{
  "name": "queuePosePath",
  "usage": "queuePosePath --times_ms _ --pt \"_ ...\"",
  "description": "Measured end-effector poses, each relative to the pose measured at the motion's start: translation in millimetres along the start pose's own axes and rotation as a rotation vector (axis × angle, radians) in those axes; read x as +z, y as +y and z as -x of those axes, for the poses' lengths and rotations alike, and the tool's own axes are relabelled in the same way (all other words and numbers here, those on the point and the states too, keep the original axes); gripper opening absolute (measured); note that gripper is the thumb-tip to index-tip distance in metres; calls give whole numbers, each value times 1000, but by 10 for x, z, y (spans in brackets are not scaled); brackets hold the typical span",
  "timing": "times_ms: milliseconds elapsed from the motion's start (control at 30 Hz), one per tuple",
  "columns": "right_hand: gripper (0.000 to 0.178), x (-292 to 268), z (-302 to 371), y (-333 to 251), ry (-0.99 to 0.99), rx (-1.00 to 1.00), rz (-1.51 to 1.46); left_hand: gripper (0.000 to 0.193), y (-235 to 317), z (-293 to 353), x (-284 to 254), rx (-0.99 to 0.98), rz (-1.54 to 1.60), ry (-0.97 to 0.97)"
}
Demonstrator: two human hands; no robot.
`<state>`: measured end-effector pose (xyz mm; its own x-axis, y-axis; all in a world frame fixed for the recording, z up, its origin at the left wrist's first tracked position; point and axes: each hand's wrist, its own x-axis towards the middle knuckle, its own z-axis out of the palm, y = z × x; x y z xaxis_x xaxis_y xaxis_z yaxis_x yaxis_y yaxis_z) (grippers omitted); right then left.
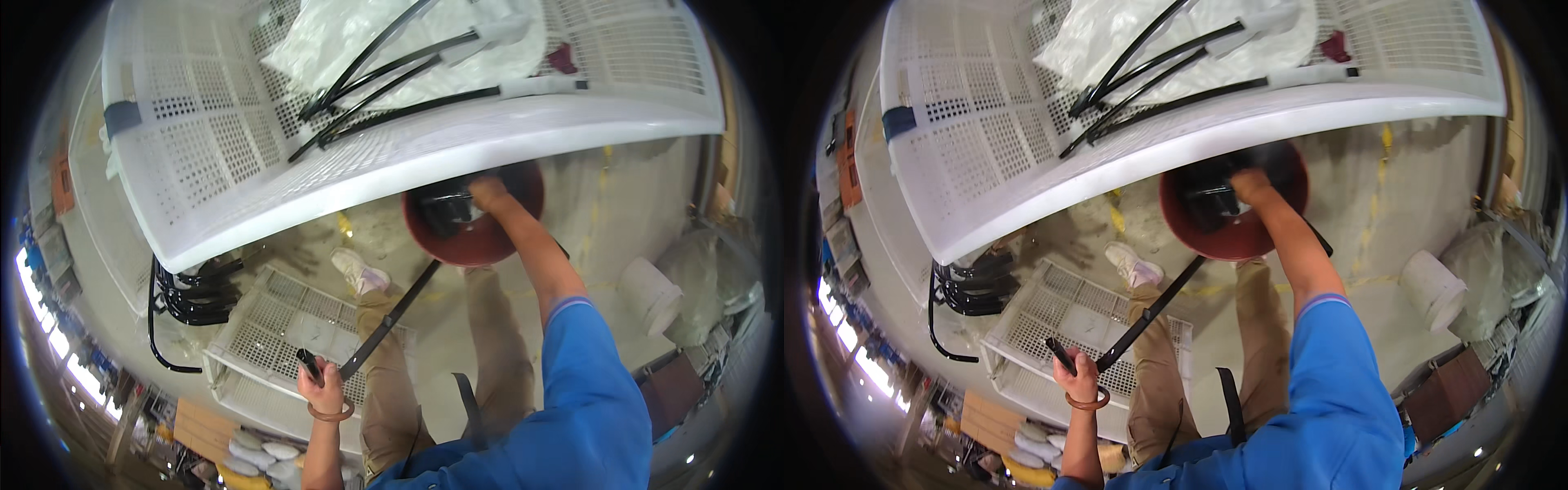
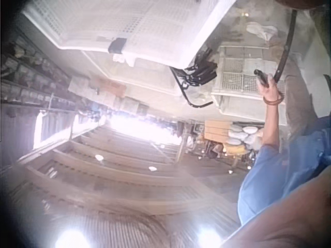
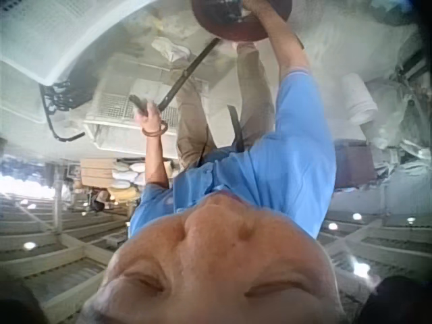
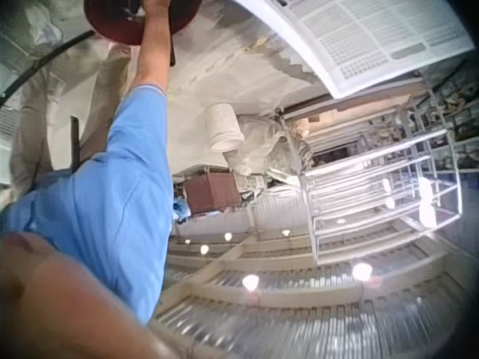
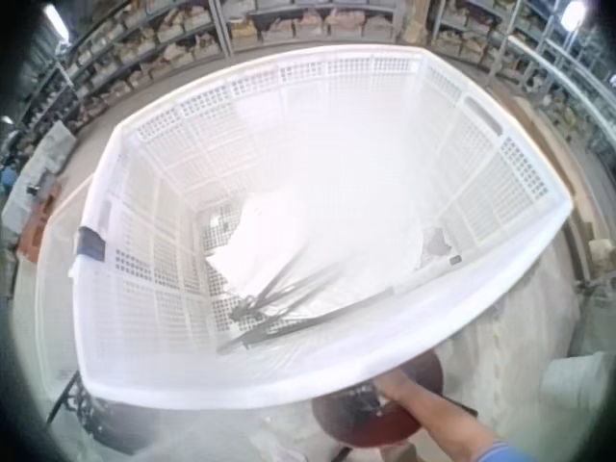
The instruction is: The person repeatedly picks black curved rods and white cylindrical caps from white plastic baskets, inserts the caps onto the rod ends, and places the assembled units into a red bucket. The person handles items one at a time and occasionally transfers multiple rods between baskets.
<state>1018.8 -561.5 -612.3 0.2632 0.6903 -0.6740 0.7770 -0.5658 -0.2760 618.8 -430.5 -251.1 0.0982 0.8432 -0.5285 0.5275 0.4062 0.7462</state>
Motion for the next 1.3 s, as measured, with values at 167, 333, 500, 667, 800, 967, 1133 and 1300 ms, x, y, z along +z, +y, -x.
queuePosePath --times_ms 167,333,500,667,800,967,1133,1300 --pt "35 -1417 901 -551 129 -92 196 26 567 254 -86 121 -167 -55" --pt "43 -2245 1871 -730 44 5 45 35 1267 622 -176 403 -304 -203" --pt "44 -2878 3083 -848 413 -79 -279 36 2006 780 -304 496 -468 -289" --pt "51 -3851 4172 -1224 682 -371 -350 36 2812 1091 -573 683 -559 -329" --pt "55 -4423 4680 -1550 870 -523 -261 36 3343 1453 -784 777 -583 -361" --pt "53 -4708 5025 -1752 936 -601 -210 34 3725 1781 -911 942 -589 -413" --pt "54 -4779 5182 -1842 929 -709 -193 40 3796 1860 -844 1070 -646 -392" --pt "55 -4883 5253 -2042 938 -829 -156 40 3739 1842 -741 1043 -645 -375"
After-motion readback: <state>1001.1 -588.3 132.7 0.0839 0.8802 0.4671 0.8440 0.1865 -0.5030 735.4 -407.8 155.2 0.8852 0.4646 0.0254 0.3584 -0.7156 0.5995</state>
